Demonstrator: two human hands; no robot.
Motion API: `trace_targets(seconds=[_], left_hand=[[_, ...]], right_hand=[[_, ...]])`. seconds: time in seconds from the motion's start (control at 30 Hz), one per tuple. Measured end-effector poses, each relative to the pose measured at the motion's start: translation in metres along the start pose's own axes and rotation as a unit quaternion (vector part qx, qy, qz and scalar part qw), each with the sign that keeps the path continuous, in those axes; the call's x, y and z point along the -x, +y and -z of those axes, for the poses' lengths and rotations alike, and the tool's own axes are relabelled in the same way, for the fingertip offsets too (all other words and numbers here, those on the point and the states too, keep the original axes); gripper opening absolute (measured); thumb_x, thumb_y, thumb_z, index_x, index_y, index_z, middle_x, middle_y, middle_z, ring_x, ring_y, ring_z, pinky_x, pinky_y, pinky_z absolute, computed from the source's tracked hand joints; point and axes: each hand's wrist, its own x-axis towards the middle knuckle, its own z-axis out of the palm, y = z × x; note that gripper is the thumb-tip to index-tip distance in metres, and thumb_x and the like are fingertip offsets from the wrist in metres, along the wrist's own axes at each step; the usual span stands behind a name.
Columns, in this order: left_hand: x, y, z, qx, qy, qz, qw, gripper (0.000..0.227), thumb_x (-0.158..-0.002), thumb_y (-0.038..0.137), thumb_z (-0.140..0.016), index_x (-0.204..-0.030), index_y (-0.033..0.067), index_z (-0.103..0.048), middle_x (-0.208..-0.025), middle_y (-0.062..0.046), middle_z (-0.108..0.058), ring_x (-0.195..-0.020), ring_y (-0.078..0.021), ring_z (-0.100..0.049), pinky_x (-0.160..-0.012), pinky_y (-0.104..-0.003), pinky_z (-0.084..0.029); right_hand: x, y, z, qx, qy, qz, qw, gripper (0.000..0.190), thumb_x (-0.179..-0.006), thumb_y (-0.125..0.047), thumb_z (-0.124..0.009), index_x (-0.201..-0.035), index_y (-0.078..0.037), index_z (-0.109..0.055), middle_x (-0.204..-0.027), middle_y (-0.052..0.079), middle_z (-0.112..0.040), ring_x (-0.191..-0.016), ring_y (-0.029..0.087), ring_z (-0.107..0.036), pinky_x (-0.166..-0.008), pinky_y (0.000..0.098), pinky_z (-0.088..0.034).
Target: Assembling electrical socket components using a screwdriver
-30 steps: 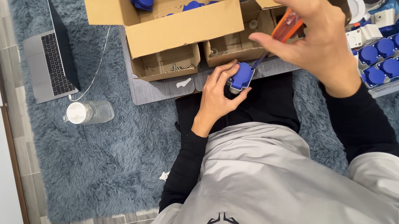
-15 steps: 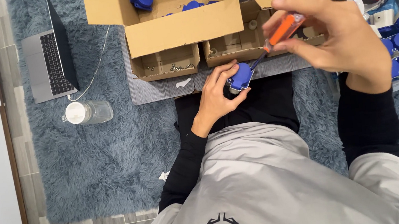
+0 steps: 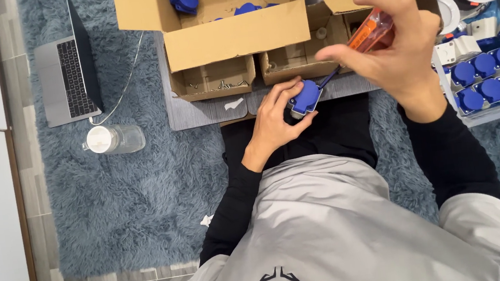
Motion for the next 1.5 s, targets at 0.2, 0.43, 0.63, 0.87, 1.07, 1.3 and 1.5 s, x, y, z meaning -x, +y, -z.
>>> trace_targets(seconds=[0.2,0.43,0.63,0.87,1.07,1.3,1.5], left_hand=[[0.002,-0.004,0.001,-0.006,-0.004,-0.005,1.000,0.059,-0.095,0.033,-0.090,-0.142,0.0099,-0.064,-0.149,-0.010,-0.067,-0.136,-0.0276,-0.071,-0.113,-0.043,-0.058],[0.006,-0.016,-0.007,-0.023,0.004,-0.020,1.000,0.065,-0.095,0.035,-0.093,-0.147,0.0146,-0.060,-0.151,-0.009,-0.067,-0.133,-0.0274,-0.073,-0.117,-0.041,-0.059],[0.009,-0.013,-0.005,-0.043,-0.012,0.009,0.999,0.066,-0.097,0.042,-0.090,-0.151,0.0208,-0.060,-0.152,0.001,-0.064,-0.138,-0.0219,-0.073,-0.110,-0.044,-0.064],[0.002,-0.012,-0.008,-0.058,0.007,0.001,0.998,0.063,-0.094,0.043,-0.091,-0.146,0.0196,-0.063,-0.148,0.000,-0.066,-0.131,-0.0238,-0.075,-0.105,-0.043,-0.064],[0.003,-0.014,-0.009,-0.075,0.015,-0.004,0.997,0.058,-0.097,0.044,-0.088,-0.143,0.0171,-0.065,-0.145,-0.006,-0.067,-0.120,-0.0307,-0.075,-0.098,-0.047,-0.063],[0.003,-0.021,-0.008,-0.130,0.040,-0.013,0.991,0.065,-0.099,0.052,-0.087,-0.145,0.0148,-0.060,-0.142,-0.007,-0.070,-0.109,-0.0310,-0.070,-0.090,-0.045,-0.056],[0.004,-0.023,-0.013,-0.130,0.054,0.004,0.990,0.071,-0.096,0.063,-0.086,-0.145,0.0158,-0.066,-0.136,-0.007,-0.071,-0.105,-0.0300,-0.071,-0.088,-0.043,-0.060]], right_hand=[[-0.030,-0.031,0.037,-0.092,-0.191,-0.089,0.973,0.063,-0.109,0.002,-0.087,-0.158,0.005,-0.049,-0.136,0.025,-0.067,-0.090,0.021,-0.063,-0.067,0.0297,-0.052],[-0.018,-0.031,0.044,-0.137,-0.204,-0.105,0.964,0.069,-0.112,0.018,-0.084,-0.167,0.010,-0.042,-0.127,0.036,-0.076,-0.104,0.034,-0.078,-0.077,0.0330,-0.057],[0.019,0.009,0.025,-0.024,-0.142,-0.084,0.986,0.080,-0.123,0.011,-0.111,-0.170,0.026,-0.048,-0.131,0.037,-0.062,-0.112,0.041,-0.067,-0.112,0.0478,-0.054],[0.094,0.114,0.031,-0.132,-0.206,-0.139,0.960,0.053,-0.121,-0.007,-0.064,-0.163,0.020,-0.047,-0.150,0.037,-0.057,-0.124,0.042,-0.059,-0.117,0.0496,-0.047],[0.146,0.123,0.052,-0.173,-0.103,-0.263,0.944,0.041,-0.141,-0.040,-0.043,-0.149,-0.001,-0.055,-0.121,0.021,-0.060,-0.098,0.036,-0.062,-0.113,0.0553,-0.056],[0.022,-0.017,-0.045,-0.193,0.012,-0.191,0.963,0.044,-0.116,-0.022,-0.065,-0.137,-0.006,-0.030,-0.124,0.049,-0.064,-0.102,0.052,-0.069,-0.091,0.0540,-0.059],[0.015,-0.021,-0.090,-0.209,-0.058,-0.141,0.966,0.047,-0.105,-0.007,-0.068,-0.126,0.003,-0.027,-0.106,0.044,-0.054,-0.107,0.059,-0.072,-0.087,0.0642,-0.068]])
